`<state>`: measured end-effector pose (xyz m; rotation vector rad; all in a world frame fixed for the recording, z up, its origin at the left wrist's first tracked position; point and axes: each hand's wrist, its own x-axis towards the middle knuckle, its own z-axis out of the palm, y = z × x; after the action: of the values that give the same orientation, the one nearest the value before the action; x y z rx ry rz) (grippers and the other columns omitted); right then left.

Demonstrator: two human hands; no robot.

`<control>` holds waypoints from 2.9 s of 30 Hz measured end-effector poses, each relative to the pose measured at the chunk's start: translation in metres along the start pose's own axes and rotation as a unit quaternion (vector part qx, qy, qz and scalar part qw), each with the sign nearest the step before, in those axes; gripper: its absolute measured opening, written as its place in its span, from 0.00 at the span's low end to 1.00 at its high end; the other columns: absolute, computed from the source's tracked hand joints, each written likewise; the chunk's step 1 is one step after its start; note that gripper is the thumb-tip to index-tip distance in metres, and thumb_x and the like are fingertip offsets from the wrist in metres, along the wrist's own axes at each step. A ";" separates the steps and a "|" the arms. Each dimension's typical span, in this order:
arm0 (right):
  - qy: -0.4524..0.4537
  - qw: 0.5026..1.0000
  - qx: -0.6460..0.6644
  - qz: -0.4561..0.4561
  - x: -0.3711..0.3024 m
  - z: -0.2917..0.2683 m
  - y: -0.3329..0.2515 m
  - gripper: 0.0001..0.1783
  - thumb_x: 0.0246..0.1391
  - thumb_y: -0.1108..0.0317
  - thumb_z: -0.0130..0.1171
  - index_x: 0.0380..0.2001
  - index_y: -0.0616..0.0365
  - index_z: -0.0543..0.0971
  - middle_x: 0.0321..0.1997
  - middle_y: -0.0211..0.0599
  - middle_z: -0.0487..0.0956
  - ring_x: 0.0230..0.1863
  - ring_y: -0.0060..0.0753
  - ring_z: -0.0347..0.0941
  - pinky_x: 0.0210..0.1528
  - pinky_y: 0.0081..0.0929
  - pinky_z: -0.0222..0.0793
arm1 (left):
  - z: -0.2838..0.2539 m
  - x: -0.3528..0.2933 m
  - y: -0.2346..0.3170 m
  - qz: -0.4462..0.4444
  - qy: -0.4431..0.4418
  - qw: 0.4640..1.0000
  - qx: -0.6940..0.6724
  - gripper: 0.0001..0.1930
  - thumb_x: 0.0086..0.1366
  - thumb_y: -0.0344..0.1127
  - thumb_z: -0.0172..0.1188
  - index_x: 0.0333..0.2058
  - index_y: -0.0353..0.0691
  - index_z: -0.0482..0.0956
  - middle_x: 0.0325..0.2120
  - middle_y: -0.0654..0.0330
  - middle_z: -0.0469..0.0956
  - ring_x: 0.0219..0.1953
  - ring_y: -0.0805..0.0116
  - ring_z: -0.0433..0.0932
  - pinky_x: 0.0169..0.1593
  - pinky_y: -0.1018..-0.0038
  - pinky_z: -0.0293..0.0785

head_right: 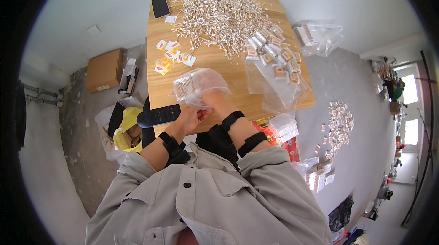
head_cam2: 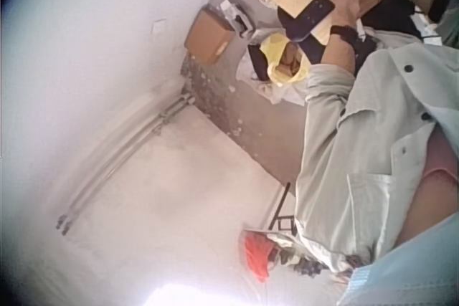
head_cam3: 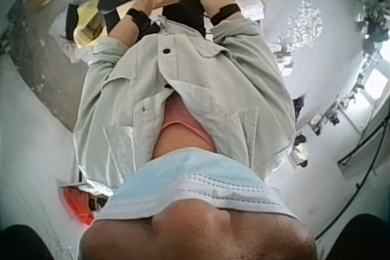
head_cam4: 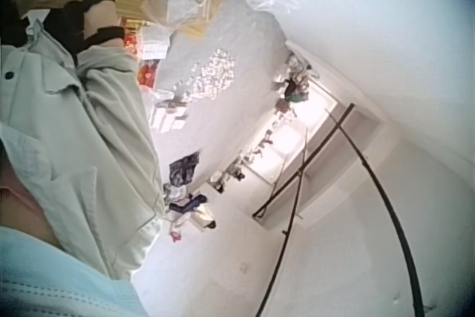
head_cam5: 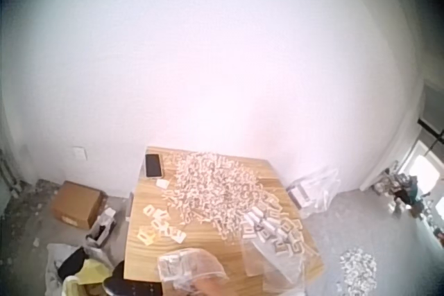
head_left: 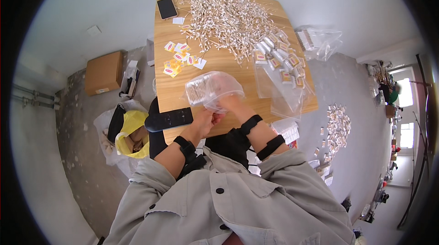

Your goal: The recorder is counting and packing small bundles of cotton swabs into plastic bags.

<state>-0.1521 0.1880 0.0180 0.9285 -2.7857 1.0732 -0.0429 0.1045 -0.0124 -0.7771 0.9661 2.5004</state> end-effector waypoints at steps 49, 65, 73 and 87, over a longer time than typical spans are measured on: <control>0.012 0.999 -0.009 -0.044 -0.086 0.026 -0.006 0.10 0.44 0.60 0.61 0.27 0.53 0.74 0.34 0.42 0.73 0.34 0.45 0.71 0.31 0.39 0.67 | -0.033 -0.008 0.138 0.049 -0.105 0.825 0.554 0.39 0.51 0.56 0.65 0.55 0.35 0.67 0.48 0.51 0.71 0.52 0.62 0.68 0.56 0.71 0.61; -0.089 0.950 0.284 0.095 -0.067 0.035 0.022 0.13 0.56 0.70 0.52 0.45 0.59 0.72 0.43 0.38 0.75 0.44 0.34 0.71 0.49 0.29 0.66 | 0.007 -0.020 0.066 0.400 0.129 0.461 0.781 0.50 0.48 0.59 0.63 0.62 0.34 0.51 0.62 0.46 0.52 0.64 0.49 0.53 0.65 0.54 0.46; 0.093 0.829 0.504 0.222 -0.056 0.030 -0.002 0.15 0.61 0.68 0.46 0.49 0.62 0.70 0.44 0.38 0.75 0.44 0.30 0.71 0.49 0.26 0.66 | 0.006 -0.017 0.064 0.403 0.090 0.428 0.804 0.46 0.54 0.61 0.56 0.62 0.34 0.54 0.64 0.45 0.49 0.66 0.50 0.49 0.65 0.56 0.47; 0.057 0.962 0.261 0.061 -0.044 0.041 0.017 0.19 0.57 0.70 0.45 0.52 0.62 0.68 0.43 0.47 0.75 0.38 0.43 0.73 0.43 0.34 0.69 | 0.012 -0.005 0.062 0.413 0.162 0.405 0.800 0.34 0.59 0.47 0.56 0.62 0.42 0.58 0.64 0.48 0.52 0.64 0.50 0.54 0.61 0.56 0.53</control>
<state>-0.1168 0.1957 -0.0332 0.6910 -2.5319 1.8698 -0.0738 0.0683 0.0296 0.0909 3.3775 0.3861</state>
